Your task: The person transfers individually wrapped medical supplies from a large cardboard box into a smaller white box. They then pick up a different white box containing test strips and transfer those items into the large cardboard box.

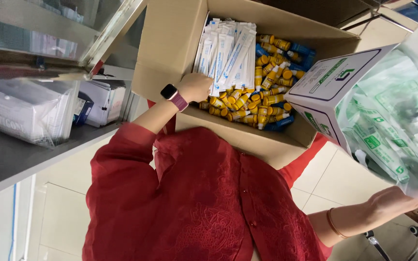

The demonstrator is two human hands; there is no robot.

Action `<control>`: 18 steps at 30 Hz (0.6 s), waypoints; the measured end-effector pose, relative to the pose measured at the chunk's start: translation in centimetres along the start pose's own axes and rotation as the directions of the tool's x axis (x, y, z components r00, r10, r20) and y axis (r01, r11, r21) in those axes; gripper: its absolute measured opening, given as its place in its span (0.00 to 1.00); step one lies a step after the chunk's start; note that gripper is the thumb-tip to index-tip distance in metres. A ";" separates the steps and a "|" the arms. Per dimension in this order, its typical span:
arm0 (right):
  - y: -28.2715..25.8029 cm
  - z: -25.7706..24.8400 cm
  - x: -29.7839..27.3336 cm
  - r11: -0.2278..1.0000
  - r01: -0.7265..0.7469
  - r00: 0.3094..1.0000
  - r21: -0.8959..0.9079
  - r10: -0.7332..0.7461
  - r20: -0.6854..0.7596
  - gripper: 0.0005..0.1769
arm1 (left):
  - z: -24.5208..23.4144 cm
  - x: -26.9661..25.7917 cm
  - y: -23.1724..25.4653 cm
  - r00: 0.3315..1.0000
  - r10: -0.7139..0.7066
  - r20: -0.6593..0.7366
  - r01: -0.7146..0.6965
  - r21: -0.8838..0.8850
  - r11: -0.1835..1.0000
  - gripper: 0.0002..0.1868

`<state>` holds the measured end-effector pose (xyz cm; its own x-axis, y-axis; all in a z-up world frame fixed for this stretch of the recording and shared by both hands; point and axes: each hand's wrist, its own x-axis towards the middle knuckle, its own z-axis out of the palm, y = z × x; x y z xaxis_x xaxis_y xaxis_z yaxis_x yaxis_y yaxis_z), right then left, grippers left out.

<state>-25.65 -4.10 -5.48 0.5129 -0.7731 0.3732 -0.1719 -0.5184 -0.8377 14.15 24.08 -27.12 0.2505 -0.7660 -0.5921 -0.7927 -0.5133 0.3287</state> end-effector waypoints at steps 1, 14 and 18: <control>-0.1 0.0 0.0 1.000 0.003 1.000 0.008 -0.003 0.011 0.36 | -0.8 -0.3 0.4 0.995 0.034 -0.099 -0.038 -0.043 0.998 0.10; -0.5 0.1 1.0 0.999 -0.053 0.997 -0.011 0.052 -0.057 0.36 | -18.0 5.1 19.6 0.579 0.384 -0.719 -0.796 -0.397 0.457 0.33; 0.6 -0.7 0.5 0.994 -0.102 0.989 -0.027 0.098 -0.111 0.38 | -19.3 8.8 25.5 0.561 0.384 -0.734 -0.828 -0.501 0.251 0.41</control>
<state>-26.11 -5.07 -5.47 0.3971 -0.8561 0.3307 -0.2465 -0.4466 -0.8601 6.80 -3.21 -9.76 0.2439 -0.9104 0.3341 -0.1278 0.3113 0.9417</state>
